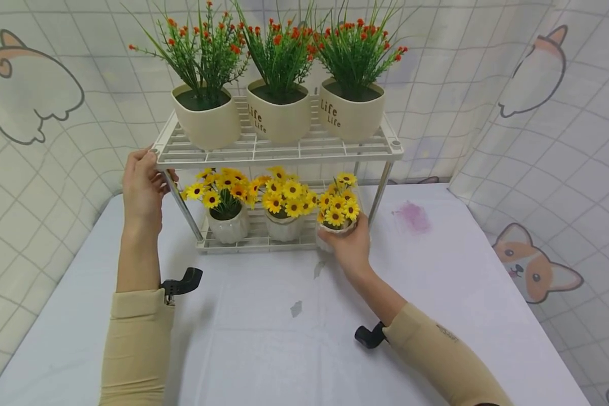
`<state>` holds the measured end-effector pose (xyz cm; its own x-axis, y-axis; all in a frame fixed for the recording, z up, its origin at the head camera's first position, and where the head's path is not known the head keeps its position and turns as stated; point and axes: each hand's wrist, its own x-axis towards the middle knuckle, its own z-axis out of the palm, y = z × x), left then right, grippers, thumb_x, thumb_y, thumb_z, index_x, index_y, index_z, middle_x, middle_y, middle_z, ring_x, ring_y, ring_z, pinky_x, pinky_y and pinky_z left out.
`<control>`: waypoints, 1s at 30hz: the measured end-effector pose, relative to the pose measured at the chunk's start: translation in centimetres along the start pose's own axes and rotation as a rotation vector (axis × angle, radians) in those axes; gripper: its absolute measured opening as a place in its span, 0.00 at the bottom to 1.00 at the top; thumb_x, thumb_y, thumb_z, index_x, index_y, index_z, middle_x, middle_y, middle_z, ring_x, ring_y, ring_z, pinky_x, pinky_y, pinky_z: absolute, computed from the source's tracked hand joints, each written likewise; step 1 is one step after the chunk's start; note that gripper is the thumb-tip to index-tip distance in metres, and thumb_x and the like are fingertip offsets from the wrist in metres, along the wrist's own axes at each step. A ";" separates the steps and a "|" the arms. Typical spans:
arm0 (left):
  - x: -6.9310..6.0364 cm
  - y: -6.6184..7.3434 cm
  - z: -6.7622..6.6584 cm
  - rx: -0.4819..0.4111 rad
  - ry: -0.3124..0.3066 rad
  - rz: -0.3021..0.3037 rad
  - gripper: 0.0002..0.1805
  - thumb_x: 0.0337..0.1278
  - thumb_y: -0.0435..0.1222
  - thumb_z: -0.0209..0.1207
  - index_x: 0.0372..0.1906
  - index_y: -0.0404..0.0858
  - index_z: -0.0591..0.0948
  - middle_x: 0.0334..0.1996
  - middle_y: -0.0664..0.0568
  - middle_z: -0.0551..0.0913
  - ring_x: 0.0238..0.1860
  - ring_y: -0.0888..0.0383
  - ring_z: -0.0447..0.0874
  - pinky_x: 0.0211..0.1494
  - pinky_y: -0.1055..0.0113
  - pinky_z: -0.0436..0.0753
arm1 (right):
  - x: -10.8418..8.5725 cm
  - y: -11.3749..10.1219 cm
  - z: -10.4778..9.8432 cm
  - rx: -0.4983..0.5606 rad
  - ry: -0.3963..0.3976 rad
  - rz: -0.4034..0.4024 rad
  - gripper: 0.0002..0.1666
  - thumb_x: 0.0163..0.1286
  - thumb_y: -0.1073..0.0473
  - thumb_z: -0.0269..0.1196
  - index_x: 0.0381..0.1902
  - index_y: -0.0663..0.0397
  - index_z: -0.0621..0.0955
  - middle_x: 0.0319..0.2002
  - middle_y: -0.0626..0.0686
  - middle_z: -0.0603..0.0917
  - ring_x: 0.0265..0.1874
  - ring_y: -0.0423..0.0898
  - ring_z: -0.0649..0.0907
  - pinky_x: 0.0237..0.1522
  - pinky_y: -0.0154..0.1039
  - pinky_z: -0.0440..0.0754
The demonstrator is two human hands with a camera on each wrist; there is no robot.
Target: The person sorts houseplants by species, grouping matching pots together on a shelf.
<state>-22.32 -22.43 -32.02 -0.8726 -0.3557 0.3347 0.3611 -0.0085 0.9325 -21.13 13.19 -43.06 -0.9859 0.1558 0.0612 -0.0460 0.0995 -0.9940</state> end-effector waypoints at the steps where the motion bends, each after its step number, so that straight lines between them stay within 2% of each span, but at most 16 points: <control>1: 0.0 0.0 0.0 -0.005 0.000 -0.001 0.16 0.78 0.48 0.49 0.58 0.46 0.77 0.39 0.49 0.78 0.37 0.54 0.77 0.47 0.63 0.73 | 0.2 0.1 0.1 0.004 -0.001 0.006 0.56 0.59 0.67 0.77 0.77 0.59 0.57 0.74 0.56 0.65 0.75 0.48 0.62 0.75 0.41 0.52; 8: -0.1 -0.2 0.0 0.012 -0.005 0.000 0.16 0.78 0.48 0.49 0.59 0.46 0.77 0.37 0.50 0.78 0.37 0.54 0.76 0.47 0.63 0.73 | 1.2 1.1 0.5 -0.015 -0.007 0.071 0.61 0.64 0.60 0.76 0.79 0.62 0.48 0.78 0.63 0.53 0.78 0.53 0.54 0.75 0.44 0.55; 13: 0.0 -0.2 0.0 -0.004 -0.009 0.007 0.16 0.78 0.48 0.49 0.59 0.46 0.77 0.37 0.50 0.78 0.37 0.54 0.76 0.47 0.63 0.73 | 1.8 1.7 0.6 -0.030 0.027 0.040 0.56 0.65 0.57 0.75 0.77 0.58 0.51 0.77 0.61 0.56 0.77 0.53 0.57 0.74 0.45 0.58; 18: 0.0 -0.1 0.0 -0.003 -0.002 0.004 0.16 0.78 0.48 0.49 0.58 0.46 0.77 0.37 0.49 0.78 0.37 0.54 0.77 0.46 0.63 0.72 | 2.7 2.0 0.6 -0.055 0.024 -0.020 0.54 0.68 0.54 0.73 0.78 0.60 0.52 0.77 0.61 0.56 0.78 0.52 0.55 0.76 0.45 0.54; 25: 0.2 -0.1 -0.2 0.003 -0.016 0.008 0.17 0.78 0.48 0.49 0.59 0.45 0.76 0.36 0.50 0.77 0.37 0.54 0.77 0.46 0.63 0.72 | 2.3 1.8 0.3 -0.117 -0.036 -0.001 0.52 0.75 0.52 0.65 0.81 0.58 0.47 0.80 0.61 0.50 0.80 0.53 0.50 0.76 0.48 0.50; 30: 0.3 -0.1 -0.5 -0.065 -0.046 -0.031 0.18 0.78 0.49 0.51 0.61 0.45 0.75 0.38 0.49 0.77 0.39 0.54 0.76 0.48 0.62 0.70 | 1.3 1.5 -1.0 -0.181 -0.102 0.002 0.47 0.79 0.55 0.60 0.81 0.62 0.47 0.80 0.64 0.51 0.79 0.57 0.53 0.76 0.52 0.52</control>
<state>-22.44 -22.94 -32.10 -0.8973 -0.3107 0.3135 0.3534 -0.0803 0.9320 -22.34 14.55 -44.37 -0.9976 0.0565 0.0403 -0.0232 0.2761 -0.9608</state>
